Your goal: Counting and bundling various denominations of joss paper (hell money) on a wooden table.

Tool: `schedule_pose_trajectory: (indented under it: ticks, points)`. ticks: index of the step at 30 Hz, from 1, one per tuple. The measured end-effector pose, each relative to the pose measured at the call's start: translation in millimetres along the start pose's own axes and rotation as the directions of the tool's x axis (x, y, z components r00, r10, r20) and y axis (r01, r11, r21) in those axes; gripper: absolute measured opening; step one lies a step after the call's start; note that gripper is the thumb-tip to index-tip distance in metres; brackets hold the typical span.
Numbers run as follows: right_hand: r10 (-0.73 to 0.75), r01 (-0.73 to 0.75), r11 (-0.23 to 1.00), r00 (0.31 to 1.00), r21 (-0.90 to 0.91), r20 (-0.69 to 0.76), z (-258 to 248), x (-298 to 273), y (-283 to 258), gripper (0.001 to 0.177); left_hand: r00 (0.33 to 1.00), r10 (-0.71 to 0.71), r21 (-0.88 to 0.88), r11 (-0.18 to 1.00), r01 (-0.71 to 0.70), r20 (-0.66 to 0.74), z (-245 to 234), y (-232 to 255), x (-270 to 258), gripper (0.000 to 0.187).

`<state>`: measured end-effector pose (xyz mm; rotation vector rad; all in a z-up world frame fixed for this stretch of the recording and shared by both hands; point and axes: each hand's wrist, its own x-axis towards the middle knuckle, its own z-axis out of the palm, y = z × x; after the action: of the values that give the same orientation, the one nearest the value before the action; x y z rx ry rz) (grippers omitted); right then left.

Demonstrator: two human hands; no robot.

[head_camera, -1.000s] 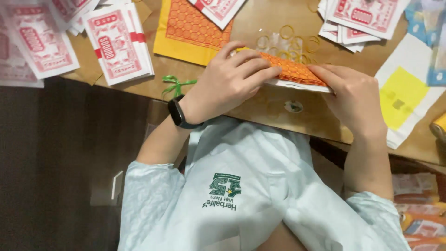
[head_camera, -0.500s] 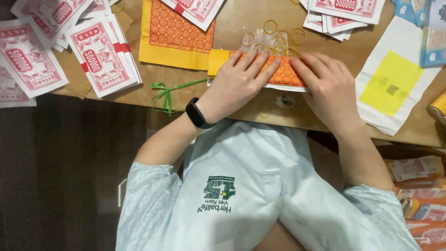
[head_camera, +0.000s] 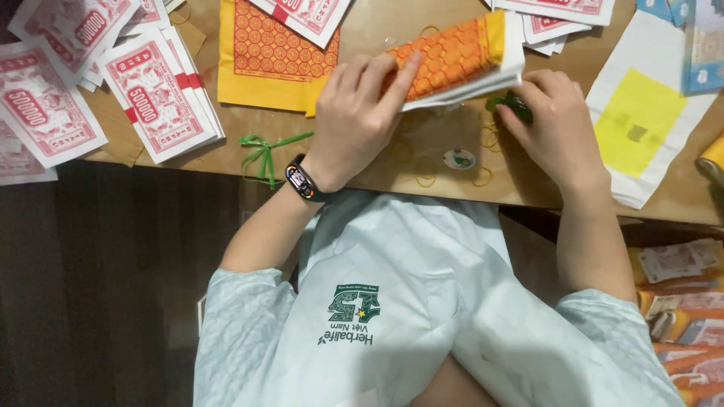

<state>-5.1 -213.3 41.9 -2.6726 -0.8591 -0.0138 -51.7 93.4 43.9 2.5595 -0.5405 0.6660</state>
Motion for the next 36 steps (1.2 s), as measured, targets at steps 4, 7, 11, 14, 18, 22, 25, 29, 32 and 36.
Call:
schedule_pose_trajectory:
  ticks: [4, 7, 11, 14, 18, 22, 25, 29, 32, 36]
  points:
    - [0.060, -0.049, 0.997, 0.977, 0.060, -0.205, -20.2, 0.5, 6.3, 0.038, 0.984, 0.180, 0.074, 0.981, -0.179, -0.001, 32.3, 21.3, -10.5, 0.047]
    - [0.147, -0.076, 0.967, 0.946, 0.243, -0.290, -31.1, -1.1, -6.0, 0.030, 0.978, 0.191, 0.037, 0.980, -0.195, 0.085, 51.4, 32.3, -20.1, 0.047]
    - [-0.032, 0.075, 0.970, 0.982, 0.231, -0.186, -23.6, -0.6, -41.3, 0.035, 0.965, 0.128, -0.193, 0.978, -0.084, 0.227, 35.1, 30.2, -15.9, 0.061]
    - [-0.152, 0.170, 0.968, 0.982, 0.182, -0.108, 2.0, 14.5, -53.6, 0.040, 0.951, 0.126, -0.403, 0.915, -0.002, 0.282, 42.6, 13.6, -28.2, 0.047]
    - [-0.163, 0.164, 0.980, 0.986, 0.111, -0.018, 16.6, 20.7, -55.7, 0.037, 0.952, 0.056, -0.492, 0.864, 0.104, 0.300, 42.3, 4.9, -25.5, 0.025]
    - [-0.131, 0.136, 0.978, 0.990, 0.155, -0.041, 20.6, 17.0, -52.1, 0.037, 0.985, 0.079, -0.165, 0.985, -0.053, 0.155, 36.7, 11.5, -12.1, 0.028]
    - [-0.139, 0.147, 0.977, 0.988, 0.152, -0.064, 23.3, 12.9, -51.4, 0.038, 0.988, 0.100, -0.161, 0.984, -0.081, 0.114, 42.6, 11.5, -15.5, 0.038]
    - [-0.142, 0.149, 0.974, 0.988, 0.168, -0.056, 23.6, 11.2, -50.3, 0.041, 0.986, 0.102, -0.236, 0.969, -0.070, 0.130, 37.8, 10.2, -20.7, 0.040]
    - [-0.152, 0.161, 0.977, 0.986, 0.142, -0.074, 20.9, 11.2, -48.0, 0.046, 0.982, 0.116, -0.246, 0.966, -0.076, 0.150, 35.1, 9.4, -18.5, 0.043]
    - [-0.164, 0.172, 0.975, 0.984, 0.143, -0.066, 3.0, 13.2, -44.7, 0.045, 0.987, 0.107, -0.254, 0.964, -0.074, 0.122, 26.4, 5.2, -11.0, 0.040]
